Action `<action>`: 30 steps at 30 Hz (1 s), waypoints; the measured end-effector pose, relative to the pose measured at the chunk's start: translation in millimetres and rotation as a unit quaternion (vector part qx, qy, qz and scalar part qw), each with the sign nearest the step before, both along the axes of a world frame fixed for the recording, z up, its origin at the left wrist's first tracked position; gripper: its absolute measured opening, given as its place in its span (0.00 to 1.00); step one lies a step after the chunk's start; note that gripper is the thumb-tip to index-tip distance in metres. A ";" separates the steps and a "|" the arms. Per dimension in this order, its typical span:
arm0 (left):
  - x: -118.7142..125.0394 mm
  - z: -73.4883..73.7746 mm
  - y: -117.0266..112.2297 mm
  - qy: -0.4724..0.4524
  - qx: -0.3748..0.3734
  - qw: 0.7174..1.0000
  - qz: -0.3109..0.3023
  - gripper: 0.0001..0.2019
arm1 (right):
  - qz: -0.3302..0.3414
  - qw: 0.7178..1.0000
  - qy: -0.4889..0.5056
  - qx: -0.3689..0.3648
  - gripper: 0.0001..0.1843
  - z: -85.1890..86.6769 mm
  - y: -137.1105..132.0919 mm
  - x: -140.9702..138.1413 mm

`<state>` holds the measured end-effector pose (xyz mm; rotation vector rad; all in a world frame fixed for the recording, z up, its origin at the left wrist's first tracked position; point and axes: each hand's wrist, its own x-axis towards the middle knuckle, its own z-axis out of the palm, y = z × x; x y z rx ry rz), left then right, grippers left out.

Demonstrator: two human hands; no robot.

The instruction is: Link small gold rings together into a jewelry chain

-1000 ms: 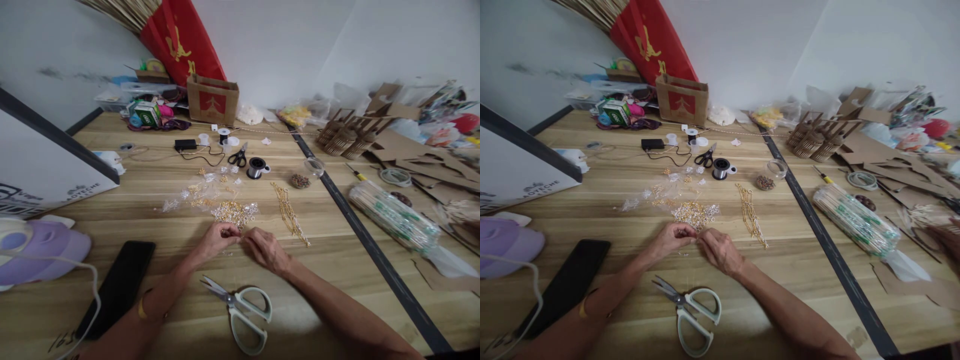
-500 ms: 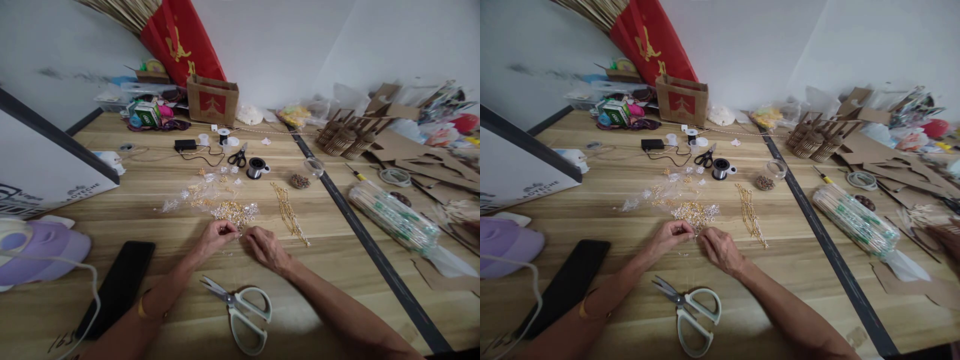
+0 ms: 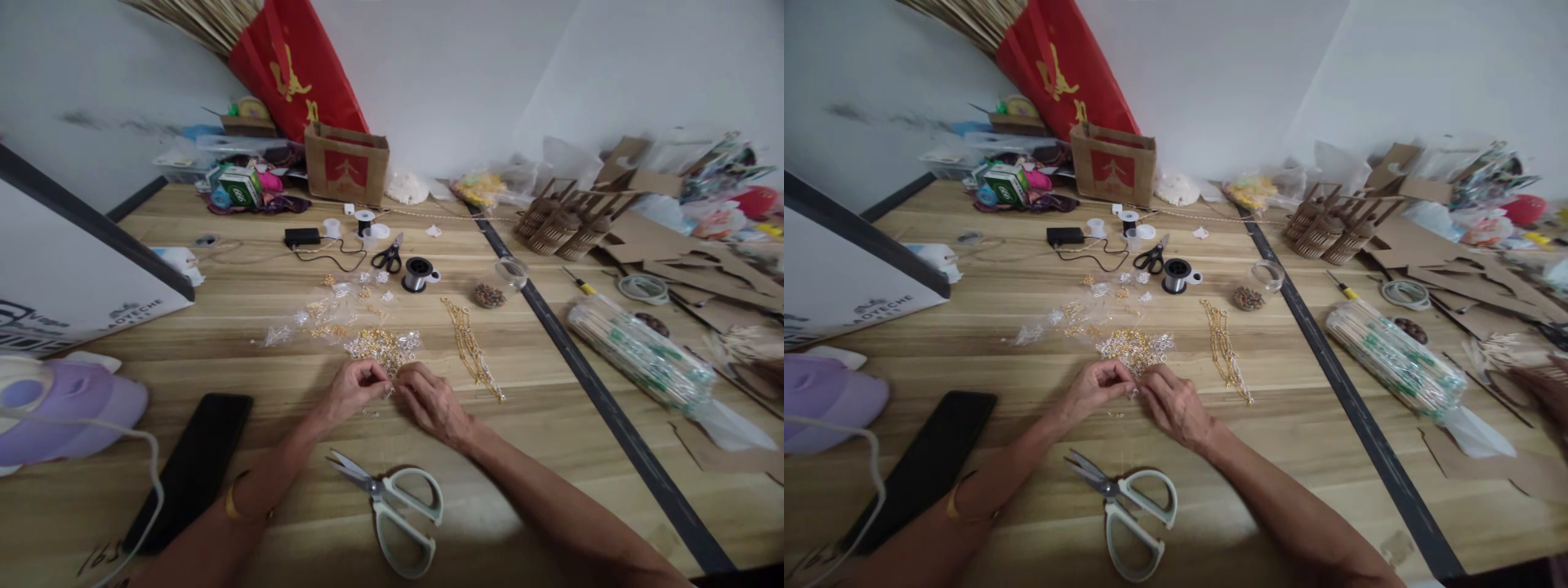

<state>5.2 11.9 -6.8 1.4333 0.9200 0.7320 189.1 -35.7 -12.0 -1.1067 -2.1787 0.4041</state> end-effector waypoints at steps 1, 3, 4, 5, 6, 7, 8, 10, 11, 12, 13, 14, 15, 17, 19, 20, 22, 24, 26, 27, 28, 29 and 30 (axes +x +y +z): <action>0.3 0.6 -0.2 0.002 0.000 1.000 0.000 0.08 | -0.007 1.000 -0.005 0.007 0.06 1.4 -0.7 -0.4; 0.8 1.3 -0.8 0.006 0.007 1.000 -0.002 0.08 | -0.020 0.999 -0.018 0.028 0.07 2.8 -2.0 -0.7; 1.0 1.2 -1.1 0.010 0.012 1.000 -0.005 0.08 | -0.023 0.999 -0.025 0.039 0.07 2.6 -2.6 -0.5; 1.3 0.7 -1.6 0.015 0.018 1.000 -0.007 0.08 | -0.022 0.998 -0.035 0.053 0.07 2.0 -3.0 -0.3; 1.5 -0.2 -2.0 0.021 0.024 0.999 -0.008 0.07 | -0.019 0.996 -0.046 0.067 0.07 1.0 -3.3 0.2; 1.7 -1.6 -2.5 0.027 0.030 0.999 -0.010 0.07 | -0.011 0.995 -0.058 0.080 0.08 0.0 -3.4 0.6; 2.0 -3.3 -3.1 0.033 0.038 0.999 -0.012 0.06 | 0.001 0.993 -0.069 0.091 0.08 -1.0 -3.3 1.0; 2.5 -7.0 -4.1 0.045 0.060 0.997 -0.013 0.05 | 0.029 0.991 -0.086 0.103 0.10 -2.1 -2.9 1.5; 2.8 -8.6 -4.6 0.051 0.074 0.996 -0.015 0.04 | 0.042 0.989 -0.093 0.103 0.11 -2.2 -2.7 1.5; 3.2 -9.9 -5.0 0.059 0.087 0.994 -0.018 0.04 | 0.051 0.989 -0.097 0.102 0.11 -2.0 -2.5 1.4; 3.6 -10.7 -5.4 0.067 0.097 0.993 -0.019 0.04 | 0.056 0.988 -0.100 0.100 0.11 -1.6 -2.4 1.1; 4.0 -11.1 -5.8 0.074 0.104 0.992 -0.021 0.03 | 0.056 0.988 -0.100 0.098 0.11 -1.2 -2.3 0.7; 4.4 -10.9 -6.2 0.081 0.107 0.991 -0.022 0.03 | 0.055 0.989 -0.099 0.097 0.11 -0.7 -2.3 0.3; 5.2 -9.9 -6.9 0.094 0.105 0.990 -0.021 0.03 | 0.051 0.990 -0.096 0.093 0.11 0.0 -2.1 -0.3; 5.7 -8.7 -7.4 0.102 0.104 0.989 -0.021 0.03 | 0.051 0.990 -0.096 0.090 0.10 0.2 -1.9 -0.3; 5.8 -8.3 -7.6 0.104 0.106 0.989 -0.021 0.03 | 0.052 0.990 -0.097 0.089 0.09 0.2 -1.7 -0.2; 5.8 -8.0 -7.9 0.105 0.112 0.988 -0.021 0.03 | 0.055 0.990 -0.099 0.086 0.08 -0.2 -1.4 0.2; 5.4 -7.9 -8.0 0.108 0.118 0.987 -0.018 0.04 | 0.055 0.990 -0.099 0.080 0.08 -0.9 -1.2 0.5; 4.9 -7.8 -8.0 0.114 0.125 0.985 -0.016 0.04 | 0.052 0.992 -0.094 0.071 0.08 -2.1 -1.1 0.7; 4.7 -7.7 -8.1 0.117 0.129 0.985 -0.018 0.04 | 0.050 0.993 -0.088 0.064 0.08 -2.8 -1.1 0.8; 4.4 -7.5 -8.1 0.120 0.134 0.984 -0.018 0.04 | 0.048 0.994 -0.081 0.056 0.08 -3.5 -1.1 0.8; 4.2 -7.2 -8.2 0.122 0.138 0.983 -0.018 0.04 | 0.047 0.995 -0.073 0.048 0.07 -4.1 -1.0 0.8; 4.1 -6.8 -8.2 0.126 0.139 0.982 -0.020 0.04 | 0.047 0.996 -0.064 0.037 0.07 -4.6 -1.0 0.9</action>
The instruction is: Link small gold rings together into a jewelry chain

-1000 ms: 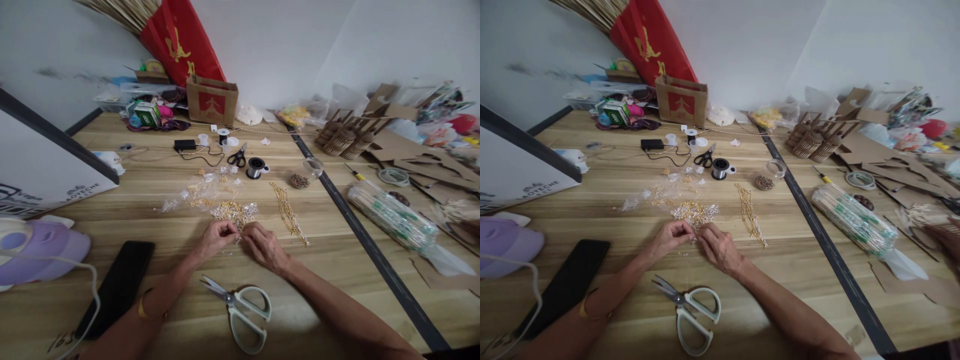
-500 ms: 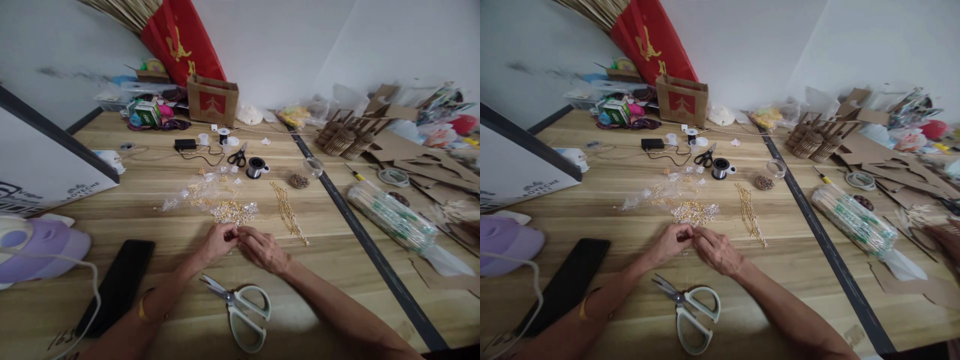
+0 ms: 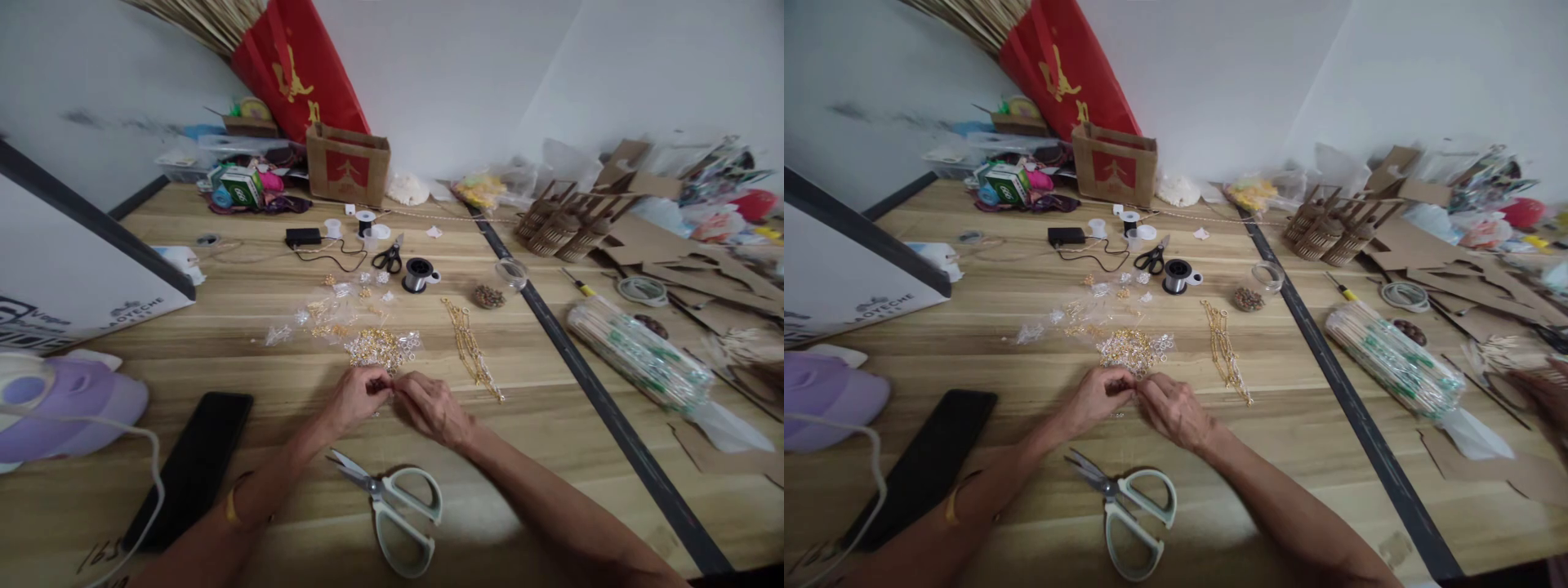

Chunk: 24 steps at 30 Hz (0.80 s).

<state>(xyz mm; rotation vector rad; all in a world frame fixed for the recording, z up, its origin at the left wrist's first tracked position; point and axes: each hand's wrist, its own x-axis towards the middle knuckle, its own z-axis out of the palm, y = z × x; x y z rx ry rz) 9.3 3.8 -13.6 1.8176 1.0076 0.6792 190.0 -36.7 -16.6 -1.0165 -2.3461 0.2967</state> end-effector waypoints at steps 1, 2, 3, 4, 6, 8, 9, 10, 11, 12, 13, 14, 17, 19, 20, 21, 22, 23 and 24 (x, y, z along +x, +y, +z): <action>0.0 0.4 0.0 0.001 0.002 1.000 0.000 0.04 | -0.001 1.000 0.009 -0.011 0.07 -0.4 0.0 0.0; 0.0 0.9 0.1 0.001 0.001 1.000 -0.001 0.03 | -0.003 1.000 0.019 -0.022 0.07 -0.7 0.1 0.0; 0.1 1.5 0.2 -0.002 -0.002 1.000 -0.002 0.03 | -0.006 0.999 0.031 -0.033 0.07 -0.8 0.2 -0.1; 0.1 2.0 0.5 -0.006 -0.008 1.000 -0.004 0.04 | -0.010 0.998 0.042 -0.042 0.07 -0.9 0.2 -0.1; 0.2 3.0 1.1 -0.015 -0.028 0.999 -0.012 0.05 | -0.018 0.996 0.067 -0.057 0.06 -1.0 0.3 -0.2; 0.0 3.4 2.0 -0.021 -0.043 0.999 -0.020 0.05 | -0.023 0.994 0.085 -0.068 0.06 -1.2 0.4 -0.3; -0.2 3.2 2.4 -0.022 -0.046 0.998 -0.021 0.05 | -0.023 0.993 0.092 -0.072 0.06 -1.3 0.4 -0.3; -0.5 2.7 2.8 -0.023 -0.047 0.998 -0.022 0.05 | -0.022 0.992 0.098 -0.076 0.06 -1.3 0.4 -0.3; -0.7 2.1 3.1 -0.024 -0.047 0.998 -0.021 0.05 | -0.020 0.991 0.101 -0.080 0.06 -1.4 0.3 -0.4; -1.0 1.3 3.4 -0.025 -0.048 0.998 -0.021 0.05 | -0.020 0.991 0.102 -0.082 0.06 -1.4 0.3 -0.5; -1.1 0.4 3.6 -0.026 -0.050 0.998 -0.022 0.05 | -0.019 0.991 0.102 -0.083 0.06 -1.4 0.3 -0.7; -1.2 -0.5 3.7 -0.027 -0.051 0.998 -0.023 0.05 | -0.019 0.991 0.102 -0.083 0.06 -1.3 0.2 -0.9; -0.7 -2.7 3.4 -0.028 -0.053 0.998 -0.023 0.06 | -0.018 0.991 0.102 -0.082 0.06 -0.9 0.0 -1.5; 0.1 -3.1 2.5 -0.027 -0.049 0.998 -0.017 0.06 | -0.018 0.991 0.104 -0.083 0.06 -0.6 -0.3 -1.8; 0.5 -2.8 2.0 -0.027 -0.046 0.998 -0.014 0.06 | -0.019 0.991 0.104 -0.085 0.06 -0.6 -0.4 -2.0; 0.8 -2.2 1.4 -0.028 -0.043 0.999 -0.010 0.06 | -0.021 0.991 0.104 -0.087 0.06 -0.5 -0.6 -2.2; 1.0 -1.1 0.8 -0.028 -0.042 0.999 -0.007 0.06 | -0.021 0.990 0.104 -0.089 0.06 -0.4 -0.8 -2.4; 1.1 0.2 0.4 -0.030 -0.041 0.999 -0.006 0.07 | -0.020 0.990 0.104 -0.092 0.06 -0.2 -1.0 -2.7; 1.0 1.8 0.1 -0.034 -0.043 0.998 -0.007 0.07 | -0.021 0.990 0.106 -0.094 0.06 0.1 -1.2 -3.0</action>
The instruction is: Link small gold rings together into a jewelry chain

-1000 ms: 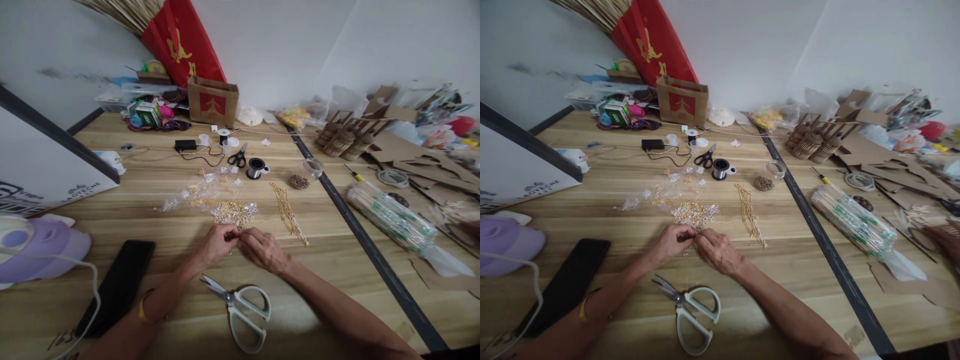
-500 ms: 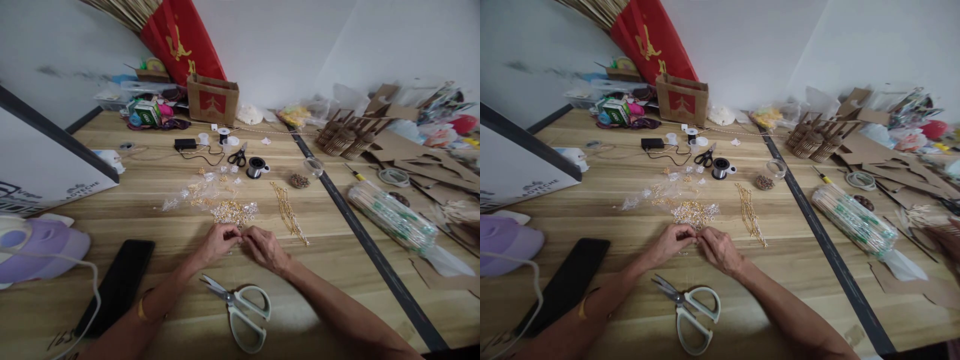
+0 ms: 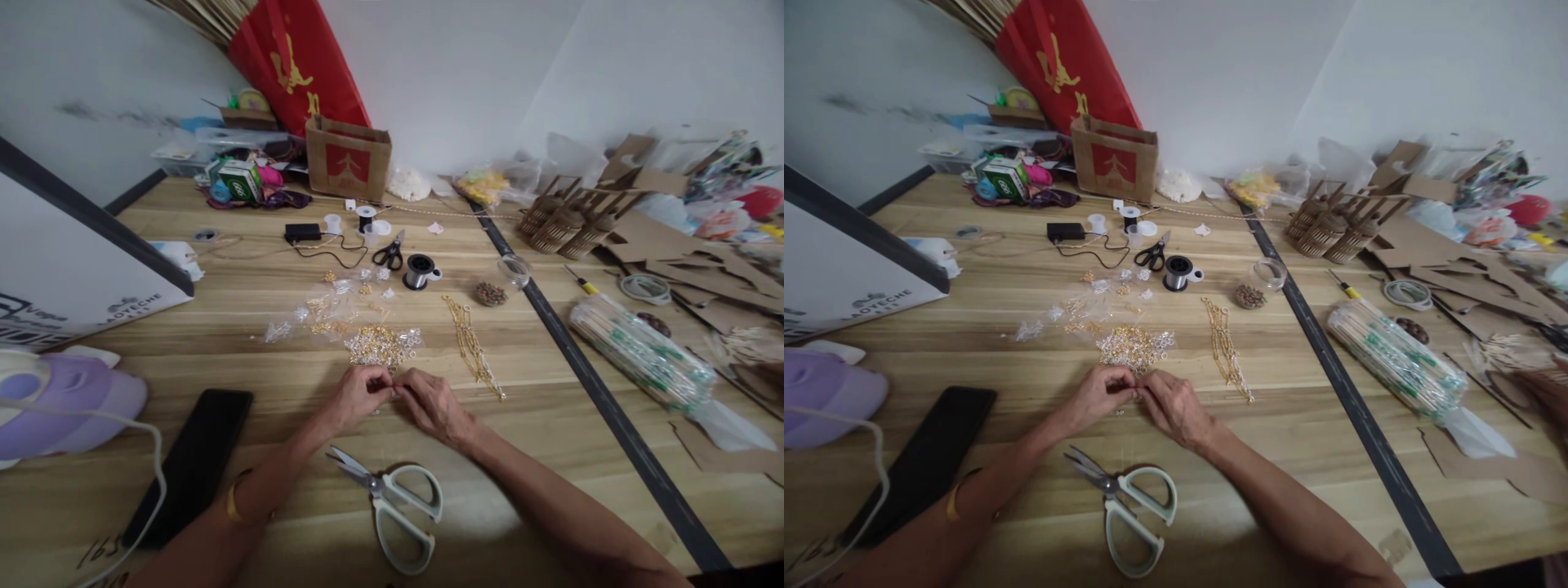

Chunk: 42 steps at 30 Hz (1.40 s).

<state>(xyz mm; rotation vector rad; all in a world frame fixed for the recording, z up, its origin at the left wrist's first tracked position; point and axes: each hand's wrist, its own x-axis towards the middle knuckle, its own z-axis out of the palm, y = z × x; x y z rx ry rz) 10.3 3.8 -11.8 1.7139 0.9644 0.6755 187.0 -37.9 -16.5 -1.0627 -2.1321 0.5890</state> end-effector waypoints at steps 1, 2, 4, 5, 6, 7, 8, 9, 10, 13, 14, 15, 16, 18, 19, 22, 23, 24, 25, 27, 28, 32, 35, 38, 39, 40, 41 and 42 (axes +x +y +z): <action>-0.2 1.7 -0.1 -0.007 -0.003 1.000 -0.001 0.07 | -0.002 1.000 0.004 -0.002 0.06 0.4 -0.2 -0.4; -0.5 3.2 0.1 -0.017 -0.008 1.000 -0.003 0.07 | -0.006 1.000 0.011 -0.005 0.06 1.0 -0.3 -0.9; -1.2 5.5 0.9 -0.038 -0.022 0.999 -0.002 0.07 | -0.017 0.999 0.031 -0.017 0.05 2.1 -0.3 -2.0; -1.5 6.1 1.6 -0.048 -0.031 0.998 0.000 0.06 | -0.024 0.998 0.043 -0.024 0.05 2.7 -0.2 -2.5; -1.8 6.4 2.3 -0.056 -0.042 0.998 0.003 0.06 | -0.030 0.997 0.057 -0.033 0.05 3.2 0.0 -2.9; -2.1 6.3 3.0 -0.063 -0.054 0.997 0.004 0.06 | -0.033 0.996 0.071 -0.044 0.05 3.5 0.3 -3.2; -2.3 5.9 3.7 -0.071 -0.068 0.995 0.005 0.06 | -0.036 0.994 0.084 -0.054 0.05 3.7 0.7 -3.4; -2.6 5.6 4.3 -0.080 -0.084 0.993 0.004 0.06 | -0.038 0.992 0.095 -0.068 0.05 3.8 1.1 -3.4; -2.8 5.3 4.8 -0.089 -0.100 0.991 0.004 0.06 | -0.040 0.990 0.104 -0.084 0.05 3.7 1.5 -3.4; -3.7 5.2 5.7 -0.110 -0.151 0.982 0.001 0.07 | -0.046 0.981 0.125 -0.139 0.07 2.4 2.6 -2.8; -4.0 5.5 5.9 -0.114 -0.166 0.980 -0.002 0.07 | -0.048 0.978 0.132 -0.154 0.07 1.5 2.9 -2.6; -4.3 5.7 6.0 -0.117 -0.178 0.977 -0.005 0.08 | -0.050 0.975 0.138 -0.166 0.08 0.3 3.1 -2.5; -4.5 5.8 6.1 -0.120 -0.187 0.975 -0.008 0.08 | -0.052 0.973 0.144 -0.173 0.08 -1.0 3.2 -2.3; -4.8 5.5 6.4 -0.123 -0.195 0.973 -0.013 0.09 | -0.056 0.971 0.150 -0.180 0.08 -3.8 3.3 -2.2; -4.8 5.1 6.6 -0.123 -0.196 0.973 -0.015 0.09 | -0.058 0.970 0.151 -0.180 0.08 -4.9 3.3 -2.2; -4.8 3.0 7.0 -0.117 -0.192 0.974 -0.018 0.10 | -0.059 0.971 0.146 -0.180 0.07 -5.7 2.7 -2.6; -4.6 2.3 7.0 -0.114 -0.189 0.975 -0.019 0.10 | -0.060 0.971 0.144 -0.180 0.07 -4.9 2.5 -3.0; -4.5 1.7 6.9 -0.112 -0.183 0.976 -0.019 0.10 | -0.060 0.972 0.142 -0.178 0.07 -3.7 2.3 -3.4; -4.2 1.2 6.7 -0.111 -0.176 0.978 -0.018 0.10 | -0.060 0.973 0.140 -0.174 0.07 -2.1 2.1 -3.8; -3.6 0.5 5.9 -0.107 -0.160 0.981 -0.015 0.09 | -0.064 0.976 0.133 -0.160 0.07 1.5 1.8 -4.8; -3.3 0.3 5.5 -0.103 -0.151 0.983 -0.014 0.09 | -0.066 0.979 0.126 -0.149 0.06 3.3 1.7 -5.1; -2.6 -0.3 4.2 -0.076 -0.114 0.990 -0.011 0.08 | -0.066 0.990 0.092 -0.087 0.06 8.0 1.1 -5.3; -2.2 -0.1 3.0 -0.064 -0.090 0.994 -0.007 0.09 | -0.056 0.994 0.072 -0.064 0.05 8.6 0.6 -4.5; -1.2 2.4 0.9 -0.042 -0.053 0.998 0.001 0.09 | -0.054 0.995 0.061 -0.053 0.05 7.3 0.6 -3.6; -0.7 3.6 0.0 -0.029 -0.037 0.999 0.008 0.09 | -0.055 0.996 0.059 -0.049 0.05 6.6 0.7 -3.4; -0.2 4.8 -0.9 -0.014 -0.020 1.000 0.016 0.09 | -0.057 0.996 0.059 -0.044 0.05 5.8 0.9 -3.2; 0.3 5.9 -1.7 0.000 -0.006 1.000 0.022 0.09 | -0.058 0.996 0.059 -0.040 0.05 5.0 1.2 -3.1; 0.9 6.8 -2.4 0.012 0.007 1.000 0.028 0.08 | -0.059 0.996 0.059 -0.037 0.05 4.3 1.4 -3.1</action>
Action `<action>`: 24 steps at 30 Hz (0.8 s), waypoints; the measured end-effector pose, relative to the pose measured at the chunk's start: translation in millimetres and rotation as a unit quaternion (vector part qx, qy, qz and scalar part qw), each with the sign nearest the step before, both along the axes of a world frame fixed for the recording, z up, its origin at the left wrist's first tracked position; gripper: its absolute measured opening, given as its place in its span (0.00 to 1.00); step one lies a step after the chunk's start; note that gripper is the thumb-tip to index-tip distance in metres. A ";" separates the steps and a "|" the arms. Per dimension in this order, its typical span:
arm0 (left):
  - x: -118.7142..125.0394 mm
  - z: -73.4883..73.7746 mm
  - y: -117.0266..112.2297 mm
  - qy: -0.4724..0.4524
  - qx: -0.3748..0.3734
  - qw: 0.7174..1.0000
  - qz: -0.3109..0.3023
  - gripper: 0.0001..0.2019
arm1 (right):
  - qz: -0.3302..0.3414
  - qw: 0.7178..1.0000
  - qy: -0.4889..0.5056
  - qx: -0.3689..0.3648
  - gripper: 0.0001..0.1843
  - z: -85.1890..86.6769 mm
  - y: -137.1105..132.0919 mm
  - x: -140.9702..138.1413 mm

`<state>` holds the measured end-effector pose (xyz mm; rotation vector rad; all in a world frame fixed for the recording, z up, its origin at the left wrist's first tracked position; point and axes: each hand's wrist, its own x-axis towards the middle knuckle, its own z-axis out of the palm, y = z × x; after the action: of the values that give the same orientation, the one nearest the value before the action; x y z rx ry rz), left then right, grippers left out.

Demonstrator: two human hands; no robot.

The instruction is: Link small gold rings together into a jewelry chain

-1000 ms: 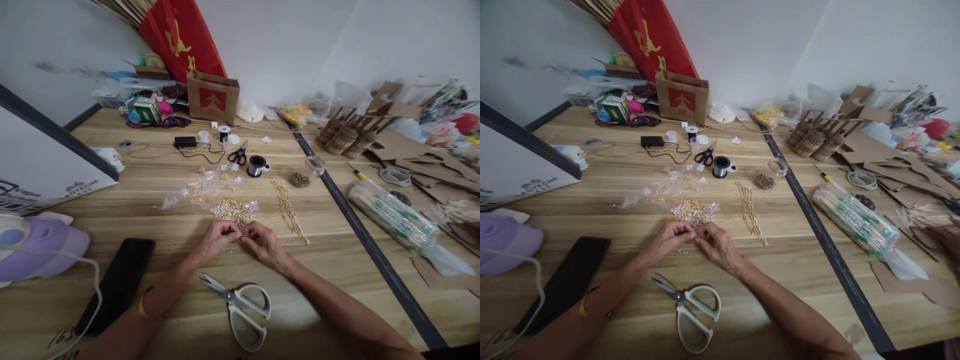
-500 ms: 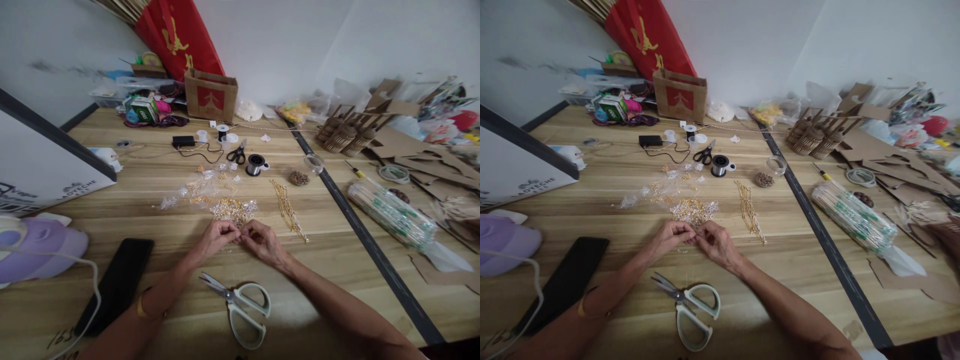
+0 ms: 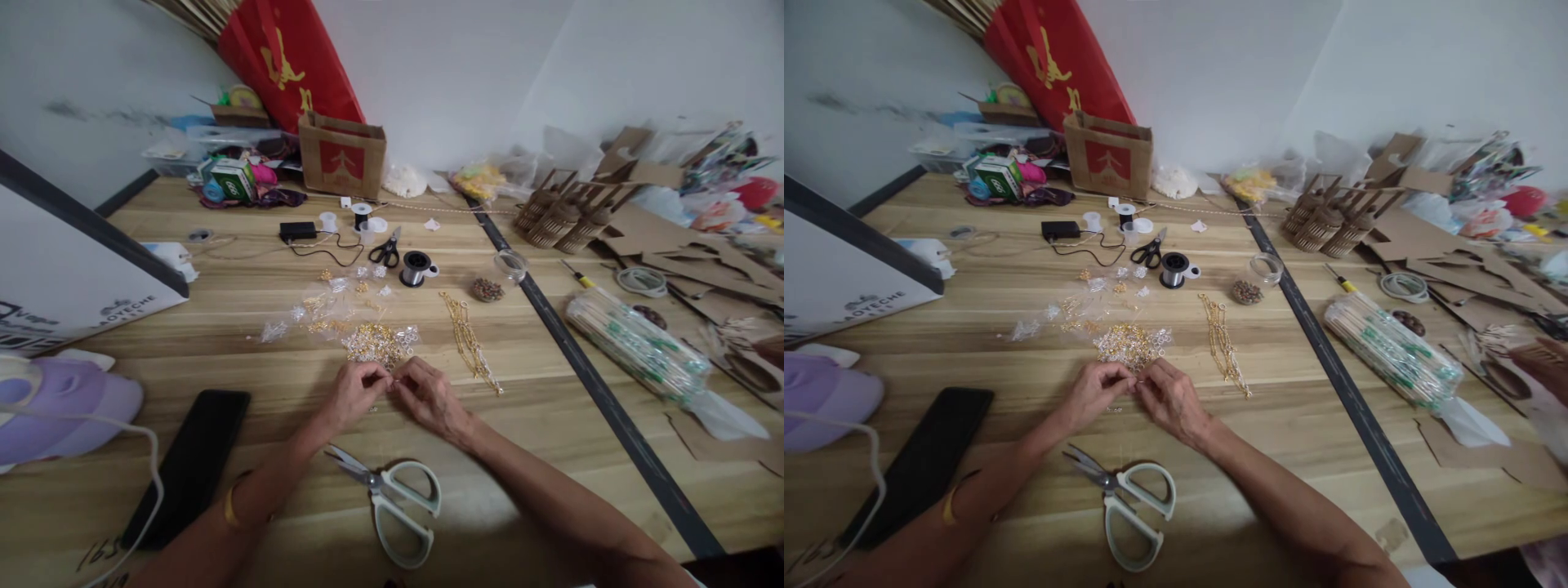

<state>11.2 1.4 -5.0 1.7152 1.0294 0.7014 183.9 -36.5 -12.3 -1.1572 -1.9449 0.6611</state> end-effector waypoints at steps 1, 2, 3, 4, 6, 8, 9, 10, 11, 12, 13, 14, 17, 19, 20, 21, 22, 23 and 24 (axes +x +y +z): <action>0.5 0.6 -0.7 0.009 0.012 1.000 0.005 0.08 | 0.000 1.000 0.000 0.002 0.05 -0.7 0.2 0.0; 0.9 1.0 -1.3 0.015 0.022 1.000 0.008 0.08 | 0.000 1.000 -0.001 0.003 0.05 -1.2 0.3 0.0; 1.3 1.2 -1.9 0.020 0.033 0.999 0.010 0.07 | -0.001 1.000 -0.001 0.003 0.05 -1.5 0.4 -0.1; 1.6 1.4 -2.5 0.023 0.043 0.999 0.012 0.07 | -0.001 1.000 -0.002 0.004 0.05 -1.7 0.5 -0.2; 2.1 1.7 -3.7 0.033 0.058 0.998 0.013 0.07 | -0.002 1.000 -0.002 0.005 0.05 -1.5 0.5 -0.4; 2.4 2.2 -4.7 0.043 0.063 0.997 0.012 0.07 | -0.001 1.000 -0.003 0.005 0.06 -0.5 0.5 -0.6; 2.6 2.3 -5.0 0.045 0.064 0.997 0.013 0.07 | -0.001 1.000 -0.002 0.003 0.06 0.3 0.5 -0.7; 2.6 2.2 -5.0 0.043 0.063 0.997 0.015 0.06 | 0.000 1.000 0.000 0.001 0.06 1.2 0.6 -0.8; 2.6 1.9 -4.8 0.036 0.060 0.997 0.015 0.06 | 0.000 1.000 0.002 -0.003 0.06 2.2 0.7 -0.9; 2.6 1.3 -4.3 0.027 0.053 0.998 0.016 0.06 | -0.001 1.000 0.006 -0.009 0.06 3.3 0.7 -1.1; 2.5 0.3 -3.4 0.014 0.042 0.999 0.014 0.06 | -0.003 1.000 0.012 -0.015 0.06 4.2 0.8 -1.2; 2.4 -0.9 -2.4 0.000 0.026 1.000 0.011 0.06 | -0.004 1.000 0.018 -0.022 0.06 4.9 0.9 -1.3; 2.1 -4.9 1.3 -0.047 -0.042 0.998 0.001 0.07 | -0.010 0.998 0.035 -0.046 0.06 4.8 1.1 -1.2; 1.9 -6.6 3.1 -0.081 -0.084 0.993 -0.010 0.07 | -0.012 0.997 0.045 -0.069 0.05 2.6 1.1 -0.7; 1.7 -6.9 3.7 -0.094 -0.096 0.991 -0.014 0.08 | -0.012 0.995 0.051 -0.083 0.05 1.0 1.1 -0.3; 1.5 -6.9 4.0 -0.102 -0.103 0.989 -0.017 0.08 | -0.011 0.994 0.058 -0.097 0.05 -0.7 1.2 0.1; 1.3 -6.5 4.2 -0.107 -0.107 0.988 -0.019 0.08 | -0.009 0.992 0.063 -0.109 0.06 -2.4 1.3 0.5; 0.9 -6.0 4.2 -0.107 -0.108 0.988 -0.021 0.09 | -0.007 0.991 0.068 -0.118 0.06 -3.8 1.5 0.9; 0.5 -5.4 4.2 -0.105 -0.109 0.988 -0.022 0.09 | -0.002 0.989 0.072 -0.126 0.07 -5.0 1.7 1.2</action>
<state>11.7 5.6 -10.4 1.4383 0.8836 0.6982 185.1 -34.8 -17.2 -1.2280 -1.7737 0.9816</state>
